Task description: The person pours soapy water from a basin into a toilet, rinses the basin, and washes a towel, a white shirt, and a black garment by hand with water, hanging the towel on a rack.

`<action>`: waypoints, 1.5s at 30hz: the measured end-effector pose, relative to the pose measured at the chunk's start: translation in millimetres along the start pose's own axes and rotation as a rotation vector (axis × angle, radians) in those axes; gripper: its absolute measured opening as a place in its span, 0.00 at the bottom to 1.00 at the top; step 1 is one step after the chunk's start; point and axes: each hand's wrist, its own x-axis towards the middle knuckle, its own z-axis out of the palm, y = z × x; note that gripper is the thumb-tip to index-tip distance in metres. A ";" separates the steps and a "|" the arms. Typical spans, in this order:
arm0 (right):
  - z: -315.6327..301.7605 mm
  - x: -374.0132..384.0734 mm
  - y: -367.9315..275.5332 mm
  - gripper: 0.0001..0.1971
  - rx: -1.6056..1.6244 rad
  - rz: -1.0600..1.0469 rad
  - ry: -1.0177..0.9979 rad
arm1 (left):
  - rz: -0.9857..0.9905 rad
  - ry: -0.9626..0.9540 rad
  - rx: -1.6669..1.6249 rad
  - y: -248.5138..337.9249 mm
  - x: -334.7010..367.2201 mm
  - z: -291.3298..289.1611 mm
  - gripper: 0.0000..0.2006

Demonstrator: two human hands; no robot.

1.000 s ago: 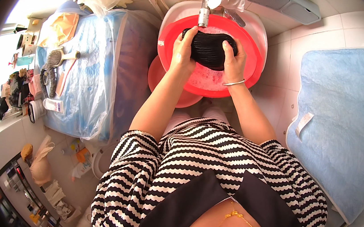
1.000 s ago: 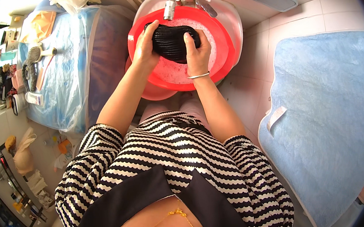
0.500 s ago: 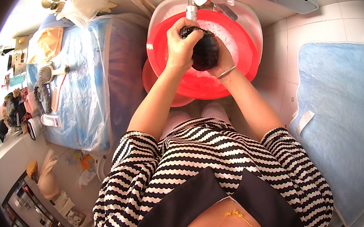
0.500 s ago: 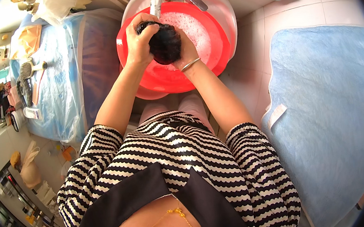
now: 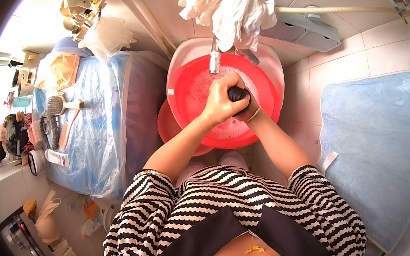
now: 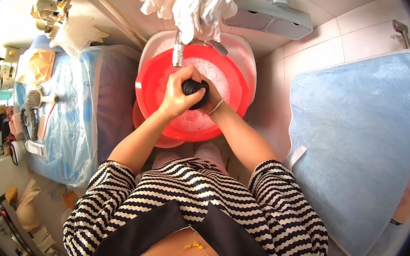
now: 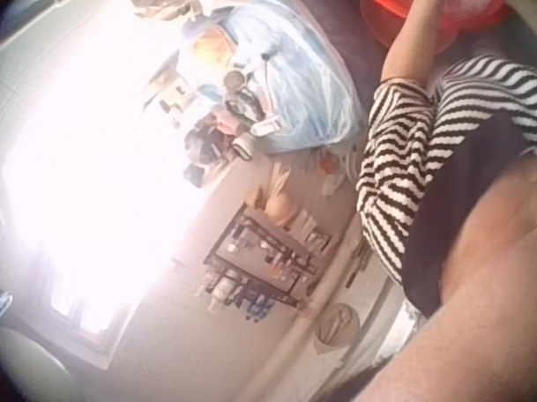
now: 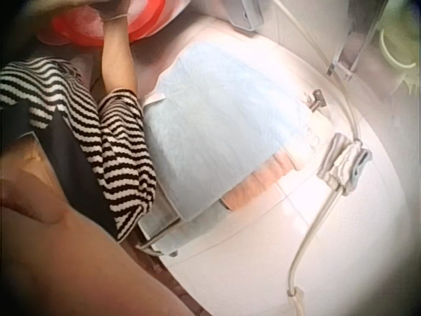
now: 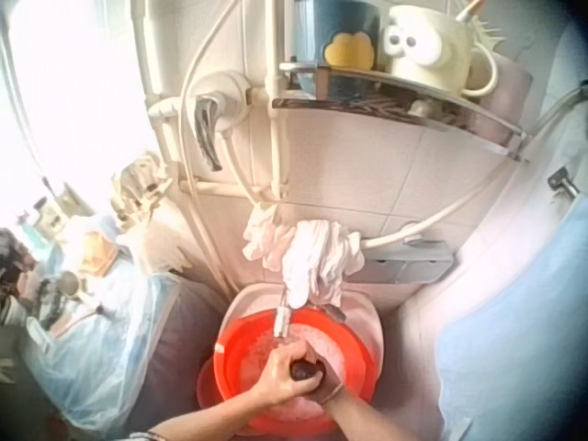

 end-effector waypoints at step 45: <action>72.5 38.2 -43.1 0.17 -1.697 0.144 -0.268 | 1.099 -0.526 0.733 11.8 -15.3 9.6 0.06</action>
